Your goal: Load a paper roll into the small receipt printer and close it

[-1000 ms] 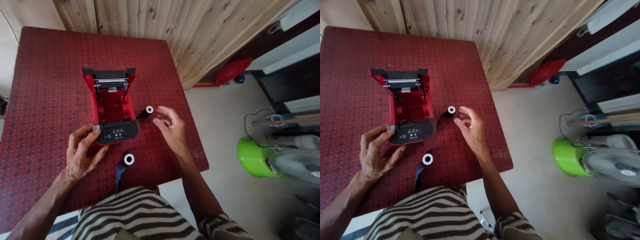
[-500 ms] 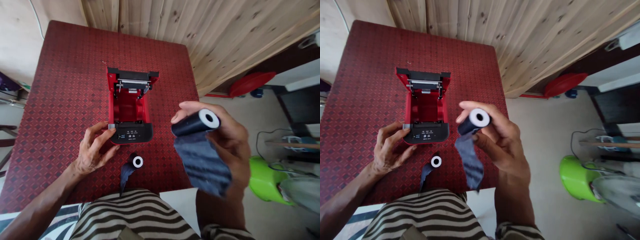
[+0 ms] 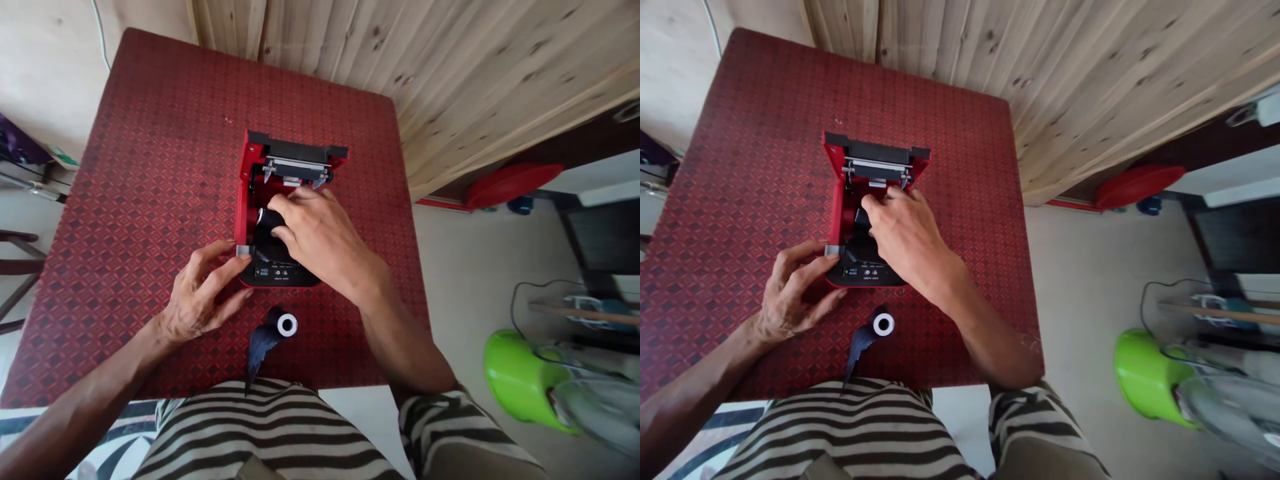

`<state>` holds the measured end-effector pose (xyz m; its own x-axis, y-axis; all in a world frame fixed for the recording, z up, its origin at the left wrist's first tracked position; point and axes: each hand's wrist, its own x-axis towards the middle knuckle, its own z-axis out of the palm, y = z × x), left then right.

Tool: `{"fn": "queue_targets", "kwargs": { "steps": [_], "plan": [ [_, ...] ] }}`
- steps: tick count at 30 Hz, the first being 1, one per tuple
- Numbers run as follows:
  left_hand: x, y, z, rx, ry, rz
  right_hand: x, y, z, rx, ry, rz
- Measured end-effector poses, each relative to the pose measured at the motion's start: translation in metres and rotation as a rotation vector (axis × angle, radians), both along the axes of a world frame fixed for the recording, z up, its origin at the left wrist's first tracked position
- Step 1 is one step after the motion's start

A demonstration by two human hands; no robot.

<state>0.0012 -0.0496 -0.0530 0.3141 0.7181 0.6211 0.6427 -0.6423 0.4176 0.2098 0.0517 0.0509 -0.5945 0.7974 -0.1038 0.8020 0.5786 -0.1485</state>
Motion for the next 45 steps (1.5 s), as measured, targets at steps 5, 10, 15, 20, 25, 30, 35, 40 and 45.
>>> {"fn": "queue_targets", "kwargs": {
  "steps": [5,10,15,20,25,30,35,40,45],
  "plan": [
    [-0.001,-0.001,-0.001,-0.007,0.008,0.007,-0.006,0.01,-0.005,-0.045,-0.098,-0.005],
    [0.0,0.0,-0.002,-0.011,-0.001,0.008,-0.009,0.015,-0.01,-0.05,-0.101,-0.007],
    [0.0,0.0,-0.001,-0.01,-0.01,0.01,-0.009,0.018,-0.017,-0.05,-0.015,-0.013],
    [-0.002,-0.001,-0.001,-0.023,-0.008,-0.005,0.011,0.007,-0.008,-0.058,0.229,0.055],
    [-0.001,-0.002,0.009,-0.032,-0.032,0.007,0.039,-0.019,-0.004,-0.067,0.438,0.174],
    [-0.006,0.0,0.039,-0.058,-0.044,0.062,0.042,-0.031,-0.022,0.007,0.627,0.14],
    [-0.011,0.05,0.081,-0.057,-0.03,0.103,0.035,-0.039,-0.027,0.179,0.627,0.103],
    [0.001,0.112,0.095,-0.203,0.047,0.002,0.033,-0.058,-0.027,0.381,0.622,0.086],
    [0.002,0.092,0.089,-0.225,0.095,-0.102,0.034,-0.069,-0.035,0.451,0.637,0.091]
  ]
}}
